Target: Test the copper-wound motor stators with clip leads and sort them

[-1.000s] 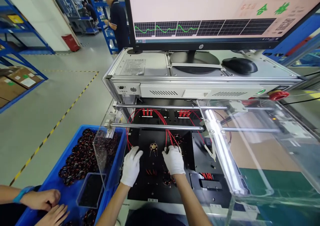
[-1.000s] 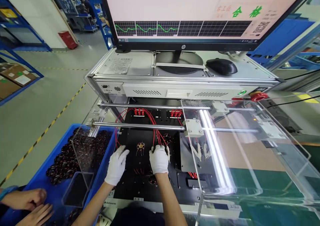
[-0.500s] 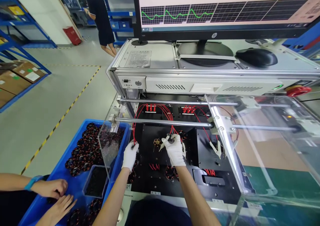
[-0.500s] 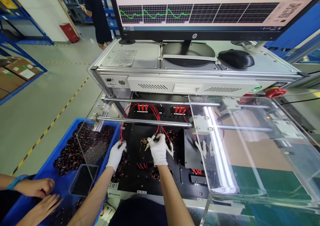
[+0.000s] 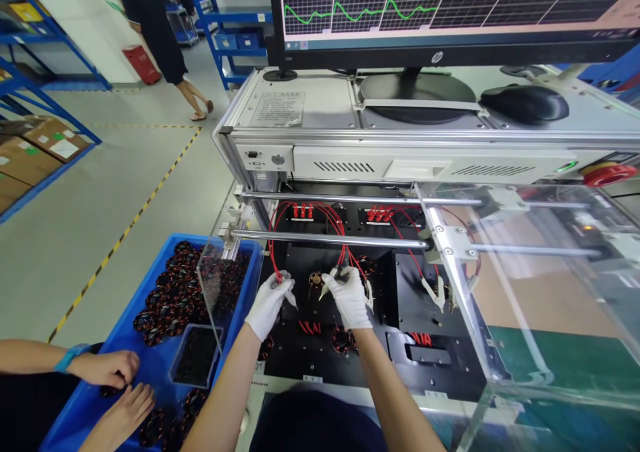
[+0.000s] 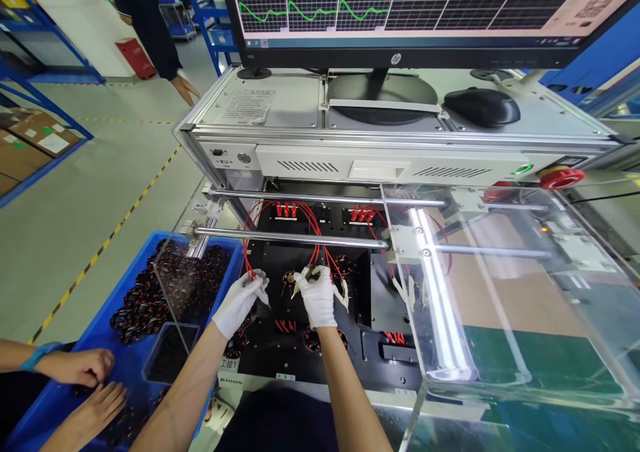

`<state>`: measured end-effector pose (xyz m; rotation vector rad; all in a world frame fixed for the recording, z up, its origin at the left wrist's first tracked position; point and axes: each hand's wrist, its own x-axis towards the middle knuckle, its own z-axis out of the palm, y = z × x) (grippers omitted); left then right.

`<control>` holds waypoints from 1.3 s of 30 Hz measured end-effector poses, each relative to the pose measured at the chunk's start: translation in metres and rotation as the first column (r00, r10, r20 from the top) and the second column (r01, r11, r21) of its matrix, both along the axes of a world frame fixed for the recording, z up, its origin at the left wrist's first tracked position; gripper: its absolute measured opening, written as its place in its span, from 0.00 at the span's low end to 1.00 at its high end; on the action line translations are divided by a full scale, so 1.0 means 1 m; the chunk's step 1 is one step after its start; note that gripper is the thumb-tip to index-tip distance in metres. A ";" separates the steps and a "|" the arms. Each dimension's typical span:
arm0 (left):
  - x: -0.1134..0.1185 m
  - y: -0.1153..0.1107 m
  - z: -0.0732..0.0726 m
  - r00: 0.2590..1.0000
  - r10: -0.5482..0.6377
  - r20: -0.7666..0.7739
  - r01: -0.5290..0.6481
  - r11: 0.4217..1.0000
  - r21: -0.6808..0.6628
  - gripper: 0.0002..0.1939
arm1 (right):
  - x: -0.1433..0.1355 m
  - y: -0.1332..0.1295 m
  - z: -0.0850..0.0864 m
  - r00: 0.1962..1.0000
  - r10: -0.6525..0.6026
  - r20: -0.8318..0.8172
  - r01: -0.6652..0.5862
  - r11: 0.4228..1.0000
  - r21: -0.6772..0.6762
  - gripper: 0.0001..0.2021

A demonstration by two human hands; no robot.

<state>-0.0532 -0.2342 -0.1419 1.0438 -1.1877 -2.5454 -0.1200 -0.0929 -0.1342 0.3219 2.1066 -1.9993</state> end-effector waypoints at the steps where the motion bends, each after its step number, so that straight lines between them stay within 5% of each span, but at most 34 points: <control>1: -0.003 0.002 0.000 1.000 0.008 -0.004 -0.008 1.000 0.005 0.21 | 0.000 0.000 -0.001 1.000 -0.004 0.000 0.004 1.000 0.003 0.22; 16: -0.019 0.013 0.000 0.998 0.055 0.028 -0.055 0.998 -0.025 0.20 | 0.000 0.002 -0.010 0.999 -0.040 -0.005 0.041 0.999 0.034 0.21; 21: -0.010 0.007 0.000 0.997 0.066 0.041 -0.058 0.984 -0.166 0.19 | 0.000 -0.001 -0.003 0.999 -0.036 -0.033 0.039 0.993 0.109 0.20; 23: -0.004 0.008 0.003 0.988 0.131 0.078 -0.089 0.913 -0.398 0.24 | 0.002 -0.004 0.002 0.996 -0.016 -0.088 0.037 0.971 0.236 0.18; 25: -0.003 0.014 0.009 0.992 0.097 0.086 -0.018 0.760 -0.649 0.29 | 0.005 -0.008 0.006 0.990 0.038 -0.139 0.020 0.919 0.394 0.16; 27: -0.006 0.023 0.016 0.986 -0.117 0.117 0.165 0.700 -0.695 0.31 | 0.008 -0.012 0.011 0.977 0.128 -0.169 -0.023 0.856 0.516 0.13; 30: -0.019 0.036 0.027 0.914 -0.384 0.131 0.397 0.779 -0.486 0.27 | 0.013 -0.008 0.015 0.939 0.287 -0.190 -0.127 0.802 0.584 0.15; 33: -0.030 0.040 0.035 0.931 -0.348 0.108 0.361 0.848 -0.388 0.22 | 0.013 0.013 0.008 0.943 0.275 -0.186 -0.102 0.773 0.626 0.18; 35: -0.032 0.038 0.036 0.944 -0.321 0.075 0.327 0.884 -0.334 0.22 | 0.010 0.032 -0.005 0.974 0.210 -0.084 -0.068 0.627 0.776 0.18; 37: -0.030 0.034 0.035 0.944 -0.325 0.057 0.327 0.898 -0.295 0.23 | 0.006 0.048 -0.018 0.977 0.206 0.047 -0.129 0.407 0.904 0.17; 39: -0.028 0.030 0.032 0.942 -0.334 0.036 0.331 0.903 -0.274 0.25 | 0.002 0.057 -0.026 0.956 0.269 0.116 -0.193 0.278 0.941 0.15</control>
